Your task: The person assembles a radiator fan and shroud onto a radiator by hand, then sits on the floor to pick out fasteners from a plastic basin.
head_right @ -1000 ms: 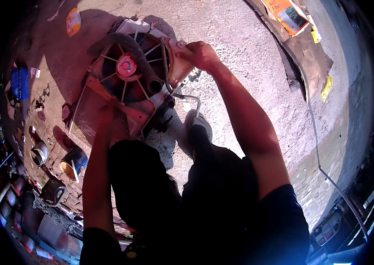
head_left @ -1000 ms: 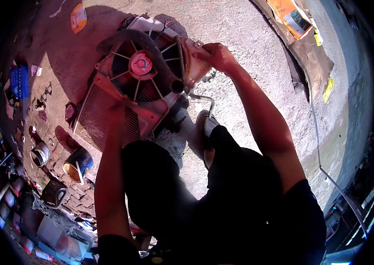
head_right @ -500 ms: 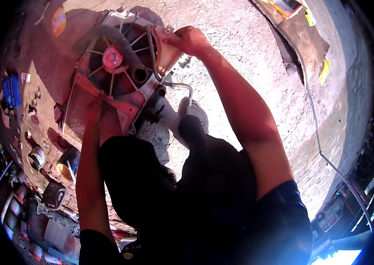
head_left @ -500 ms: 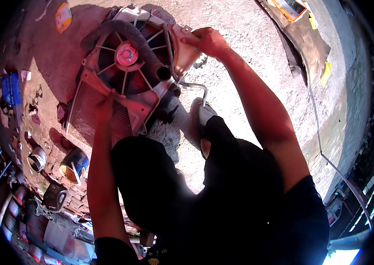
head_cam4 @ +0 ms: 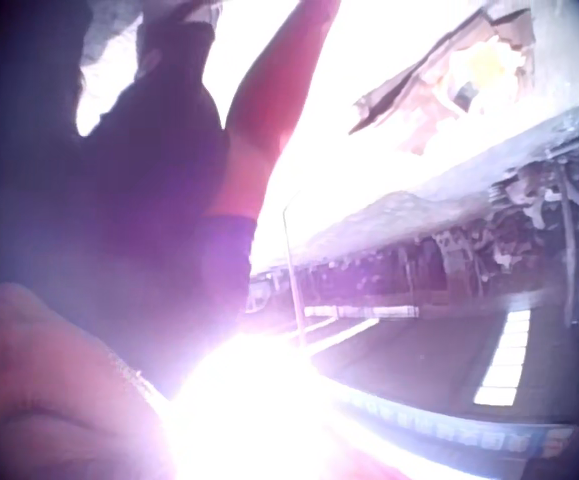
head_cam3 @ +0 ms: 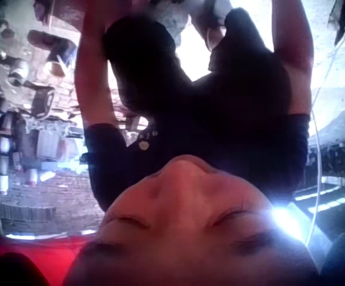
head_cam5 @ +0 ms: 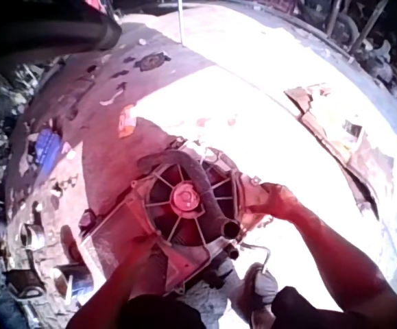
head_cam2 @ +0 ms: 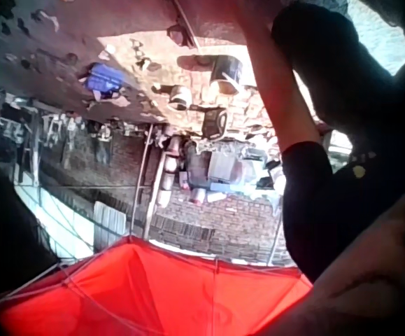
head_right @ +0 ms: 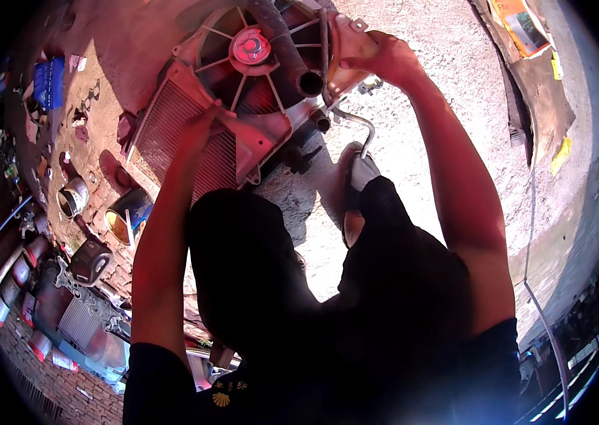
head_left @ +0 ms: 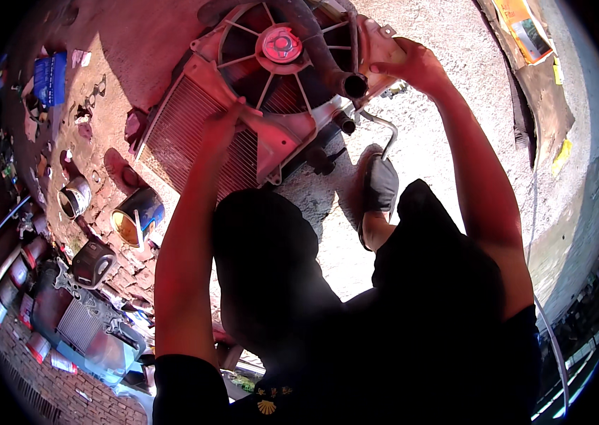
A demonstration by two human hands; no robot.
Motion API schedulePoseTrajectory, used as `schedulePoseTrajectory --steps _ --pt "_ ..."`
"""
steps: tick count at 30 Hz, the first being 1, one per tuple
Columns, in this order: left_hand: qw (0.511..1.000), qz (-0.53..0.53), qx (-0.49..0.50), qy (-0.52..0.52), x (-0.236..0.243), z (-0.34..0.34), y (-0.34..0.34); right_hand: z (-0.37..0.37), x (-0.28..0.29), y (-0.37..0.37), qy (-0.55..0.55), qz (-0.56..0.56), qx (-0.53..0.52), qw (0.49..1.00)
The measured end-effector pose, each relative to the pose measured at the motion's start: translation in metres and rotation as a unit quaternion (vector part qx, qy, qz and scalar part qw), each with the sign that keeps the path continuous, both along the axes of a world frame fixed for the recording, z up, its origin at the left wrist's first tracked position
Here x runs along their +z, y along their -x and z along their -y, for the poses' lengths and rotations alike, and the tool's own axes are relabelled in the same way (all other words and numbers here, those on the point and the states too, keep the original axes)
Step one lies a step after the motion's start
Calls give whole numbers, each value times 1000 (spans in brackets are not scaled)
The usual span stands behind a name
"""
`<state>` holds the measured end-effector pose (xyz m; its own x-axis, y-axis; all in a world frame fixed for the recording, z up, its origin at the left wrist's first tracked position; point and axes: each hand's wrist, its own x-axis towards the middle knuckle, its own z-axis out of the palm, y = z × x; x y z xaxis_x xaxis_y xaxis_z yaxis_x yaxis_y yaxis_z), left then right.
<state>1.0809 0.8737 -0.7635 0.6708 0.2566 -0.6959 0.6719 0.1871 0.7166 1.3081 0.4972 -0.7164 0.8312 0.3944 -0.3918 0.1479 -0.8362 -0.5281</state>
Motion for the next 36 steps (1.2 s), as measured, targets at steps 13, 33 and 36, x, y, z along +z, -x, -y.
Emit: schedulePoseTrajectory --steps 13,33,36 --pt "975 54 -209 -57 -24 16 137 6 -5 11 3 60 12 998" --pt "972 83 -184 -121 -27 31 153 5 7 19 -29 12 -73 997" --pt "959 91 -233 -131 -15 32 146 13 8 24 -41 4 -82 996"
